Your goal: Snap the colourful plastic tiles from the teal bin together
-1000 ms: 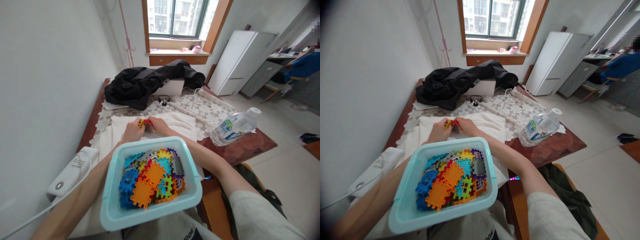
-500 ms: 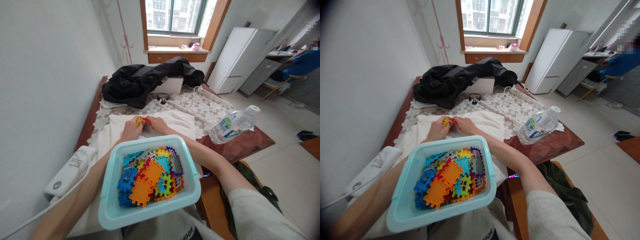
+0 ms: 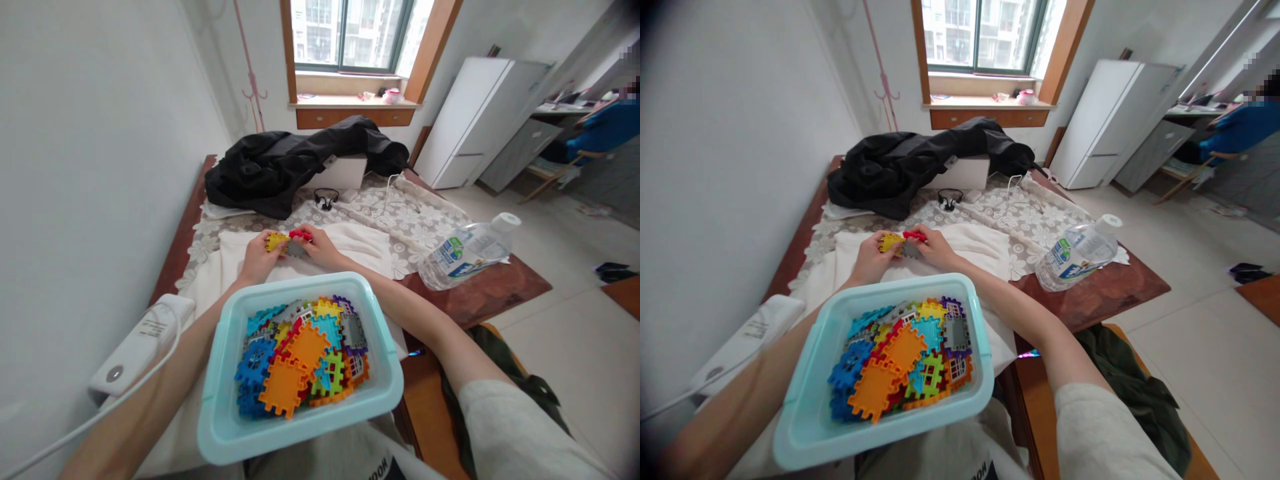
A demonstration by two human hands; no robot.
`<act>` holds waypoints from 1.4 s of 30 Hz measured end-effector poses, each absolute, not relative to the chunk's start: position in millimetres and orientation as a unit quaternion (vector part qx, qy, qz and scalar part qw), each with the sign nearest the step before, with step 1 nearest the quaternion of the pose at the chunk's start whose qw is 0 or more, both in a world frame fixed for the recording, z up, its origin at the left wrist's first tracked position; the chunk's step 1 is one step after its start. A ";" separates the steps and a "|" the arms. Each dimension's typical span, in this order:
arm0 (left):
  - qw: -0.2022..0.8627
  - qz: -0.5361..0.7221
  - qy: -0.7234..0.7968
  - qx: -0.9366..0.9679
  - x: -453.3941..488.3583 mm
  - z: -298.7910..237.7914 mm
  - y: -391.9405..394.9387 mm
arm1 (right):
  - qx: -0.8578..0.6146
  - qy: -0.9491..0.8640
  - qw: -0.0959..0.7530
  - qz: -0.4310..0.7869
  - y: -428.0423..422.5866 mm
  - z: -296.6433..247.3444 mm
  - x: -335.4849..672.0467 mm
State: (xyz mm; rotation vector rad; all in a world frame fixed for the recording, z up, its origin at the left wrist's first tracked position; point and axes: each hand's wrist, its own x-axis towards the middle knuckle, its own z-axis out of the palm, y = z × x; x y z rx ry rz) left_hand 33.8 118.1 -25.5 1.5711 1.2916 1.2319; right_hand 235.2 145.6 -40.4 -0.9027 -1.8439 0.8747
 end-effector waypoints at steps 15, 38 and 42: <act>0.420 0.457 0.499 0.605 34.6 -21.2 114.6 | -0.334 -0.617 0.460 0.544 156.8 -42.3 240.5; 0.403 0.552 0.483 0.547 28.3 -28.7 126.9 | -0.314 -0.540 0.524 0.579 157.8 -43.8 241.9; 0.327 0.486 0.468 0.662 31.9 -31.9 120.6 | -0.307 -0.548 0.522 0.577 157.3 -43.7 242.7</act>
